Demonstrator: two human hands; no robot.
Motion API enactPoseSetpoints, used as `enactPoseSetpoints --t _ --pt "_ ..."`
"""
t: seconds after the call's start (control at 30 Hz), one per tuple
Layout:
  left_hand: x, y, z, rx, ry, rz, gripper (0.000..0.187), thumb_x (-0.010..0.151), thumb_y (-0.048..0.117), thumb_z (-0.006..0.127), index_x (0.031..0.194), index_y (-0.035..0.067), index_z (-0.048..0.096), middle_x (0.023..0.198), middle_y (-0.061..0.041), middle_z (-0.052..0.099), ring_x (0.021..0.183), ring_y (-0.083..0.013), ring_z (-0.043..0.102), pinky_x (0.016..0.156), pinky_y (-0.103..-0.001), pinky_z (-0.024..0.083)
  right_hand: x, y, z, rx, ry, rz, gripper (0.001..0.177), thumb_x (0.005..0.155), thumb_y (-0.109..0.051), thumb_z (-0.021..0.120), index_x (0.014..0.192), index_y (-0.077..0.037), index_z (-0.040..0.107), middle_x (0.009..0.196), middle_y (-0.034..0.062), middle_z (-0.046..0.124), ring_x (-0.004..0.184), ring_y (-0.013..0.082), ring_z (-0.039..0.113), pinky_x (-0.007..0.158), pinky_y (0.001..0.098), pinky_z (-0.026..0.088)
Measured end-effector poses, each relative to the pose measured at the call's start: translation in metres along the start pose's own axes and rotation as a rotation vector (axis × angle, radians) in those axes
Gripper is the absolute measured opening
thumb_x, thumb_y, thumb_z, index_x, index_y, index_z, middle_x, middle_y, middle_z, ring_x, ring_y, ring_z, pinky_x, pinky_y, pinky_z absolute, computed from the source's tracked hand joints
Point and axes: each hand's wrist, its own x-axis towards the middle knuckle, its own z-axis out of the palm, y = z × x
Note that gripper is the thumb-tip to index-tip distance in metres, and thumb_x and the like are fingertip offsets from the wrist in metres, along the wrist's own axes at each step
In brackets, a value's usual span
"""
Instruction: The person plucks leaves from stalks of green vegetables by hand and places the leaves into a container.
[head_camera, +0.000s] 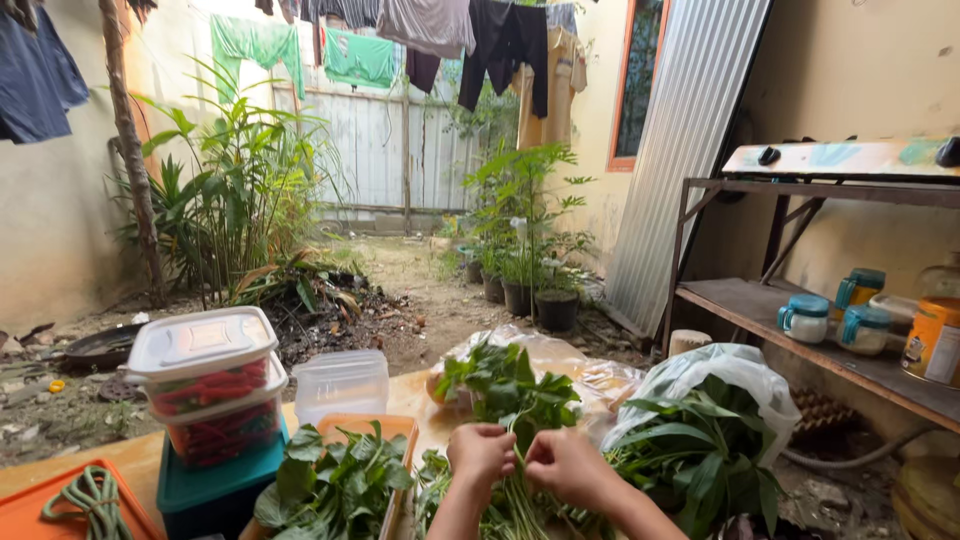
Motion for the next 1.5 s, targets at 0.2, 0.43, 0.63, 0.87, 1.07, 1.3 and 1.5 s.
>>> enactPoseSetpoints --t 0.2,0.43,0.63,0.87,1.07,1.3,1.5 --pt "-0.003 -0.007 -0.024 0.004 -0.066 -0.034 0.023 0.081 0.0 0.08 0.104 -0.004 0.078 0.082 -0.012 0.076 0.06 -0.0152 0.069 0.054 -0.031 0.062 -0.019 -0.022 0.007 0.041 -0.124 -0.027 0.022 0.085 -0.017 0.072 0.102 -0.003 0.078 0.088 0.0083 0.079 0.081 0.018 0.073 0.074 0.0293 0.058" --pt "-0.001 0.044 -0.051 -0.183 -0.24 -0.084 0.014 0.083 -0.004 0.075 0.097 -0.006 0.075 0.081 -0.01 0.071 0.066 -0.0167 0.068 0.061 -0.03 0.064 0.006 -0.034 0.052 -0.228 -0.17 -0.193 0.039 0.091 -0.023 0.064 0.13 -0.015 0.061 0.124 0.0159 0.068 0.111 0.032 0.066 0.096 0.0436 0.052" --pt "-0.024 0.1 -0.081 -0.182 -0.346 -0.104 0.012 0.085 -0.003 0.075 0.096 -0.007 0.075 0.082 -0.01 0.07 0.068 -0.0161 0.068 0.062 -0.031 0.066 0.024 0.017 0.086 -0.472 -0.082 0.03 0.045 0.087 -0.031 0.073 0.13 -0.021 0.063 0.129 0.0162 0.063 0.117 0.0389 0.058 0.098 0.0486 0.049" --pt "-0.043 0.129 -0.131 -0.183 -0.339 -0.056 0.023 0.084 -0.005 0.074 0.106 -0.008 0.074 0.086 -0.014 0.075 0.07 -0.0189 0.071 0.064 -0.032 0.065 0.075 0.065 0.034 -0.427 -0.245 0.317 0.031 0.088 -0.032 0.066 0.106 -0.009 0.077 0.099 0.01 0.078 0.088 0.0217 0.073 0.08 0.0363 0.061" --pt "-0.045 0.12 -0.138 -0.135 -0.311 -0.061 0.024 0.086 -0.003 0.074 0.109 -0.005 0.075 0.088 -0.013 0.074 0.074 -0.019 0.07 0.067 -0.032 0.064 0.062 -0.104 -0.052 -0.242 0.453 0.001 0.022 0.087 -0.029 0.07 0.1 -0.012 0.077 0.09 0.0056 0.078 0.079 0.0176 0.074 0.074 0.0346 0.059" --pt "-0.046 0.109 -0.132 -0.135 -0.332 -0.034 0.022 0.084 -0.005 0.075 0.105 -0.006 0.076 0.087 -0.012 0.073 0.073 -0.0192 0.069 0.065 -0.033 0.063 0.035 -0.219 -0.053 -0.77 0.149 -0.769 0.006 0.088 -0.014 0.071 0.086 -0.011 0.076 0.094 0.0051 0.071 0.087 0.0188 0.068 0.074 0.0323 0.06" --pt "-0.06 0.119 -0.129 -0.009 -0.293 -0.002 0.021 0.083 -0.005 0.076 0.104 -0.004 0.077 0.086 -0.011 0.076 0.071 -0.0176 0.072 0.064 -0.032 0.064 0.032 -0.207 -0.043 -1.007 0.038 -0.708 0.008 0.086 -0.014 0.072 0.08 -0.008 0.07 0.089 0.005 0.071 0.091 0.0209 0.067 0.079 0.0339 0.059"
